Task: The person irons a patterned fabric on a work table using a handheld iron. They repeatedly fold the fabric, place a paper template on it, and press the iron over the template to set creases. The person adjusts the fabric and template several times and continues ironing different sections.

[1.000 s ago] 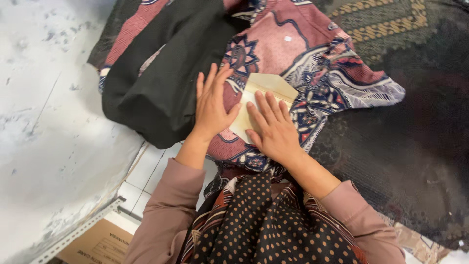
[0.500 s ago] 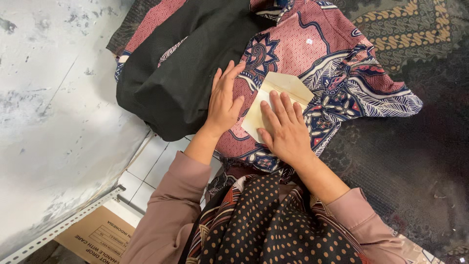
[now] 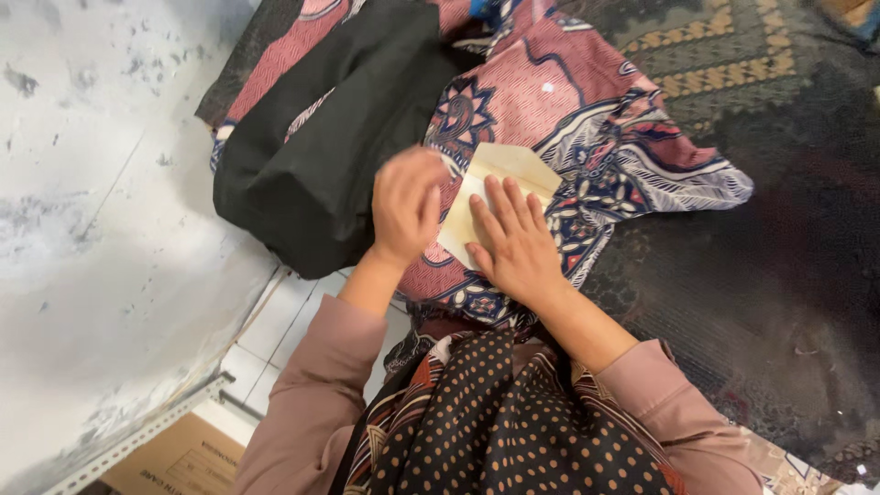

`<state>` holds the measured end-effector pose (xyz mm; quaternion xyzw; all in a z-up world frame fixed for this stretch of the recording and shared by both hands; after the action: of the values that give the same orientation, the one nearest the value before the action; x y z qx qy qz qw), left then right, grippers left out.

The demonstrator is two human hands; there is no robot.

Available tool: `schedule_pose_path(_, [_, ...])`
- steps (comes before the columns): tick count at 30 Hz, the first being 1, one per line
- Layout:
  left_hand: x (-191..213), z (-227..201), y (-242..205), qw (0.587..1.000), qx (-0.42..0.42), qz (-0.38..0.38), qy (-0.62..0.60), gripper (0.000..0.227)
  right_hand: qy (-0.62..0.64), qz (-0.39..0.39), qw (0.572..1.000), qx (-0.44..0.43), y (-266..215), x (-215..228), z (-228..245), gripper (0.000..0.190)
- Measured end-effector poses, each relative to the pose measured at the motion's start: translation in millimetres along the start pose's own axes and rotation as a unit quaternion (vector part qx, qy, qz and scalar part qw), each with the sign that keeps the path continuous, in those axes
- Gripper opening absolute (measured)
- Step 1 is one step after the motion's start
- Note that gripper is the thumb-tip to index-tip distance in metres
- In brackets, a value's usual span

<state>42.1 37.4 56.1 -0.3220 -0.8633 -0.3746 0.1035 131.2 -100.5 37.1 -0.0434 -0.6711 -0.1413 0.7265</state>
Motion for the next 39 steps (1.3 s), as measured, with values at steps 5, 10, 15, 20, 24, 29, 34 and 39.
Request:
schedule_pose_path(5, [-58.0, -38.1, -29.5, 0.99, 0.062, 0.126, -0.022, 0.049, -0.002, -0.014, 1.0, 0.001, -2.9, -5.8, -1.8, 0.066])
schedule_pose_path(10, [-73.4, -30.6, -30.1, 0.986, 0.086, 0.127, 0.065, 0.054, 0.166, -0.031, 0.986, -0.014, -1.9, 1.1, -14.9, 0.066])
schedule_pose_path(15, [-87.5, -33.5, -28.0, 0.966, 0.056, 0.174, 0.183, 0.057, 0.369, -0.023, 0.928, -0.057, -8.0, -0.6, -43.2, 0.056])
schedule_pose_path(20, [-100.8, -52.0, -23.5, 0.943, 0.003, 0.173, 0.283, 0.061, 0.429, -0.201, 0.868, -0.149, -46.9, 48.6, -104.8, 0.029])
schedule_pose_path(24, [-108.1, -48.8, -28.0, 0.921, 0.013, 0.214, 0.324, 0.065, 0.351, -0.317, 0.844, -0.253, -104.7, 112.4, -176.6, 0.028])
schedule_pose_path(29, [-107.6, -53.4, -27.4, 0.924, -0.002, 0.203, 0.325, 0.064, 0.156, -0.228, 0.943, -0.186, -97.4, 120.5, -155.1, 0.029])
schedule_pose_path(34, [-111.9, -47.5, -31.3, 0.914, 0.011, 0.221, 0.341, 0.061, 0.097, -0.228, 0.937, -0.246, -124.4, 104.1, -196.2, 0.03])
schedule_pose_path(39, [-115.4, -55.3, -19.7, 0.903, 0.012, 0.217, 0.37, 0.06, -0.029, -0.264, 0.881, -0.392, -241.7, 84.3, -315.5, 0.026])
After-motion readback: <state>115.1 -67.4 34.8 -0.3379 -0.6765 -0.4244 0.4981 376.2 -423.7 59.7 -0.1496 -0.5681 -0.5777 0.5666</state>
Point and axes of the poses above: each hand's wrist, its own y-axis towards the middle knuckle, its own x-axis out of the back of the hand, z = x × y, the point moved 9 cm from there along y, towards the middle knuckle, and after that the axes turned 7 degrees about -y, right-handed, at the moved point
